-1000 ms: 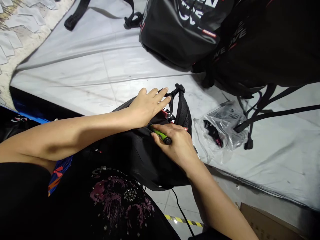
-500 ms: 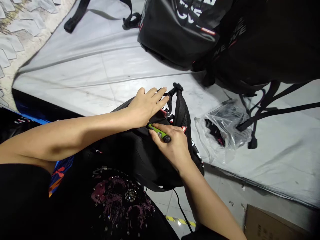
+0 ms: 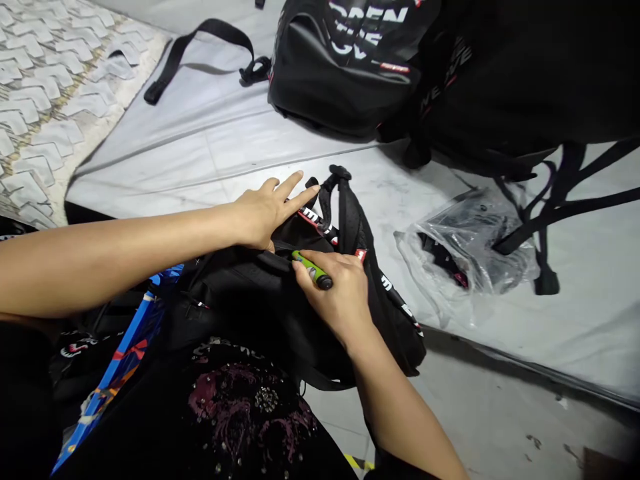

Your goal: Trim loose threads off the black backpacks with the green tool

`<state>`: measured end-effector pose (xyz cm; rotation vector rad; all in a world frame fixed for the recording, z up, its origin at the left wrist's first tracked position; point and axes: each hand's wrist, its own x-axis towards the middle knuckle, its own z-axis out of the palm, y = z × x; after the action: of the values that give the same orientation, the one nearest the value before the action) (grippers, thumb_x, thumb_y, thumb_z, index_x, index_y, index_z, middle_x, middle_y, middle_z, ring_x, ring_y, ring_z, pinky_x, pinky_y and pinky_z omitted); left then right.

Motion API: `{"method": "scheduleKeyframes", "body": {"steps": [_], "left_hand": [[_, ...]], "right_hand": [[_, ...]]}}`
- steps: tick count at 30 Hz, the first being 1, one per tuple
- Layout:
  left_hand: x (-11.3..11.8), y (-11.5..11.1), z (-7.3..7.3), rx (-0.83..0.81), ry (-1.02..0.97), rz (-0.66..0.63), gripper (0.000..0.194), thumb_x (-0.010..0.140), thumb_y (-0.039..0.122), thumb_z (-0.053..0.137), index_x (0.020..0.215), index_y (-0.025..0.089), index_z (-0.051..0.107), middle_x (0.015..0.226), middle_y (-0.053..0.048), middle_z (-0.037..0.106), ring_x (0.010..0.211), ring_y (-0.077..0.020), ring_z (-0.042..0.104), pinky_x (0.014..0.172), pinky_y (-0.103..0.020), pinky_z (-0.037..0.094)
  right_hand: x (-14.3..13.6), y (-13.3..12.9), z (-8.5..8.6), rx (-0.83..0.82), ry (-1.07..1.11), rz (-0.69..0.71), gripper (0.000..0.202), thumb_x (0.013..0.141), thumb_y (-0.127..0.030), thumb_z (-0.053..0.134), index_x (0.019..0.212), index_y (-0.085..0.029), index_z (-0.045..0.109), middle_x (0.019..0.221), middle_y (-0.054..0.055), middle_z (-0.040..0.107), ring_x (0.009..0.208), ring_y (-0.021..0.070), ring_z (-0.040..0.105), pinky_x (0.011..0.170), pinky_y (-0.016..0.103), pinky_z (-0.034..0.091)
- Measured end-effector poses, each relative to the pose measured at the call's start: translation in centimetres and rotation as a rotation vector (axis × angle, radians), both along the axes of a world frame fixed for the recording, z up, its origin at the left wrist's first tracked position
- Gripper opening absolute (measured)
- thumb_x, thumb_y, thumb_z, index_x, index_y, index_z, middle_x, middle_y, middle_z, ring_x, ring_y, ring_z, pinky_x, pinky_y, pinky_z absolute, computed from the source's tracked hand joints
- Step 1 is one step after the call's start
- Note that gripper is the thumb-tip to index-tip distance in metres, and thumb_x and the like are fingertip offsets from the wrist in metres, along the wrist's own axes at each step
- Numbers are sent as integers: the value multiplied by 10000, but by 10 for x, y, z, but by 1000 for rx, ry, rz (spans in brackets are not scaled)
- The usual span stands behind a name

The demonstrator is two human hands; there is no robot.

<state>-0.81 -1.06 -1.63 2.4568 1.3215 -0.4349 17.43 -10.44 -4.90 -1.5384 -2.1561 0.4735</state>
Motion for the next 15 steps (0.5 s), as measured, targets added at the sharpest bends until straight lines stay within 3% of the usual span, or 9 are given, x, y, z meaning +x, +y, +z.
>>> {"method": "scheduleKeyframes", "body": {"steps": [4,7,10,15], "left_hand": [[8,-6,-4,38,48,77,1454,596,306,907,1577,322,-167,1675,-161,-126,1413,-462,261,974,-520,510],[11,-9,-9,53,71,99,1430,616,241,896,1582,299,-156,1667,-190,-127,1387,-454,308,984,-517,508],[7,-8,-10,61,72,39,1339,683,195,832,1586,273,-154,1667,-206,-50,1375,-430,345,977,-479,514],[-5,0,-7,31,65,-53,1220,772,133,686,1559,326,-226,1676,-157,29,1387,-385,363,994,-434,496]], "right_hand": [[-13,-2,-3,-127,150,47,118,875,-249,660,914,-236,771,877,17,794,788,221,737,844,360,510],[-15,-3,-3,-134,191,59,121,876,-242,651,915,-232,765,871,13,792,778,218,731,836,359,504],[-14,-3,-5,-81,180,55,123,876,-248,654,925,-220,763,862,18,790,775,221,727,827,362,495],[-12,0,-13,9,146,47,157,888,-283,650,975,-211,759,899,25,793,772,229,727,809,363,480]]}}
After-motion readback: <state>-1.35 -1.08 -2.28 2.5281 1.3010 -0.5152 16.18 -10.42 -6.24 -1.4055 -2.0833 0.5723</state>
